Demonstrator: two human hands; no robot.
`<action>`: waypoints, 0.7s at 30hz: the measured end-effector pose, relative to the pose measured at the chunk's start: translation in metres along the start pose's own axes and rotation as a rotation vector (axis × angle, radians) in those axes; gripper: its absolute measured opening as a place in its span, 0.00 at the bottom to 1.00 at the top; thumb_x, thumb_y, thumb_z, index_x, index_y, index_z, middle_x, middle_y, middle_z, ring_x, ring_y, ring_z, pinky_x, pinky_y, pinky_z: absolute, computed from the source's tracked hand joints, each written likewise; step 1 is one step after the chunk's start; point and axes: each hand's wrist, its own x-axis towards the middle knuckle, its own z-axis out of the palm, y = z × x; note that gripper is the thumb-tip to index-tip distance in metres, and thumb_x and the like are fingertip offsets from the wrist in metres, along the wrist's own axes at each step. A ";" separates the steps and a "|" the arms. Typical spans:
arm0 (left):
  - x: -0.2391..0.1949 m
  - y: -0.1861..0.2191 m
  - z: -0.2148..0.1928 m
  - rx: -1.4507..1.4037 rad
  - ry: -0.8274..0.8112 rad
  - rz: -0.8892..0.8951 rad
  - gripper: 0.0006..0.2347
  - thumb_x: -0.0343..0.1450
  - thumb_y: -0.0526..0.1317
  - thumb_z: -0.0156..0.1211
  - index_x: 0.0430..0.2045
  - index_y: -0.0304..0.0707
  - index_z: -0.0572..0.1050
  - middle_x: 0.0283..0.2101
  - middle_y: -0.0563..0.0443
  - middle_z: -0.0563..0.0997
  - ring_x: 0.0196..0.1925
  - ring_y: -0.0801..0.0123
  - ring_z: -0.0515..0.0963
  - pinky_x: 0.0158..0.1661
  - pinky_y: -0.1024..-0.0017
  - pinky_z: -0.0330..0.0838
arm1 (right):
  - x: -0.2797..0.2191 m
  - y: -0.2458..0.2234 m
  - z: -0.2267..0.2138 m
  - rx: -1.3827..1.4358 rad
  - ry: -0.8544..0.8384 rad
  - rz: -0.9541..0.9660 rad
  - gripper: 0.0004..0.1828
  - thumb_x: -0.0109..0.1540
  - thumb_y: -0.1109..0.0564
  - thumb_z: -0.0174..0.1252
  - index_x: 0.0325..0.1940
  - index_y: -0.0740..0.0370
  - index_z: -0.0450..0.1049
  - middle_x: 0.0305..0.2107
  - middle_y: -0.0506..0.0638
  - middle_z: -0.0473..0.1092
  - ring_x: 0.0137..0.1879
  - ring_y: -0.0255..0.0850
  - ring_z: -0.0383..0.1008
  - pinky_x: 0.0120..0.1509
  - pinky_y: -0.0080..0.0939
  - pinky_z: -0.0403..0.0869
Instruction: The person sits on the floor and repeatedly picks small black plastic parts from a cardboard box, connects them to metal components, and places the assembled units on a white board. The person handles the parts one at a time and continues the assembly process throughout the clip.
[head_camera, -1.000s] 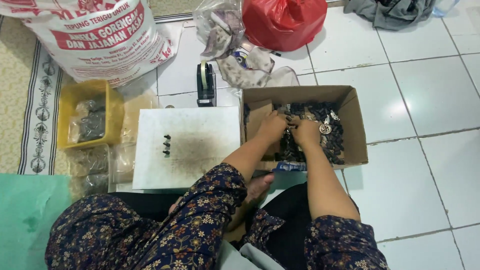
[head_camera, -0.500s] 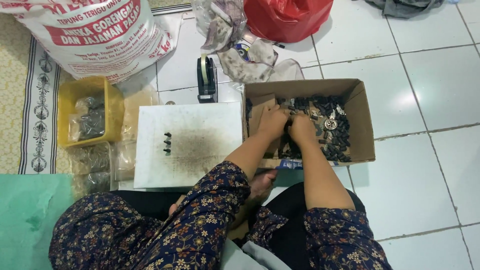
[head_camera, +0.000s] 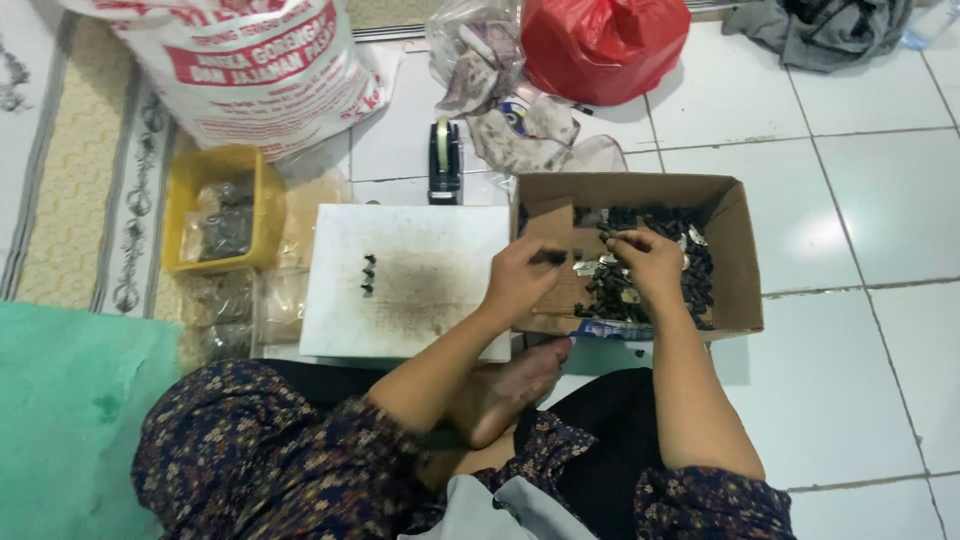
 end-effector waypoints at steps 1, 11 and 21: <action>-0.015 0.000 -0.015 0.005 0.010 -0.002 0.13 0.63 0.31 0.68 0.40 0.42 0.79 0.38 0.47 0.83 0.43 0.54 0.84 0.47 0.61 0.79 | -0.008 -0.008 0.007 -0.001 -0.010 -0.005 0.14 0.59 0.58 0.69 0.48 0.64 0.81 0.35 0.61 0.78 0.42 0.44 0.78 0.44 0.44 0.76; -0.109 -0.016 -0.097 0.207 0.217 -0.094 0.11 0.63 0.32 0.73 0.36 0.45 0.83 0.36 0.51 0.86 0.42 0.57 0.85 0.44 0.65 0.80 | -0.119 -0.073 0.090 -0.028 -0.350 -0.045 0.13 0.55 0.56 0.73 0.42 0.61 0.84 0.29 0.55 0.78 0.37 0.39 0.75 0.43 0.40 0.74; -0.106 -0.004 -0.097 0.360 0.181 -0.031 0.10 0.63 0.31 0.71 0.35 0.44 0.82 0.34 0.52 0.85 0.40 0.62 0.85 0.41 0.69 0.81 | -0.111 -0.023 0.115 -0.180 -0.267 -0.264 0.09 0.55 0.57 0.74 0.39 0.57 0.85 0.30 0.55 0.77 0.39 0.44 0.80 0.45 0.42 0.79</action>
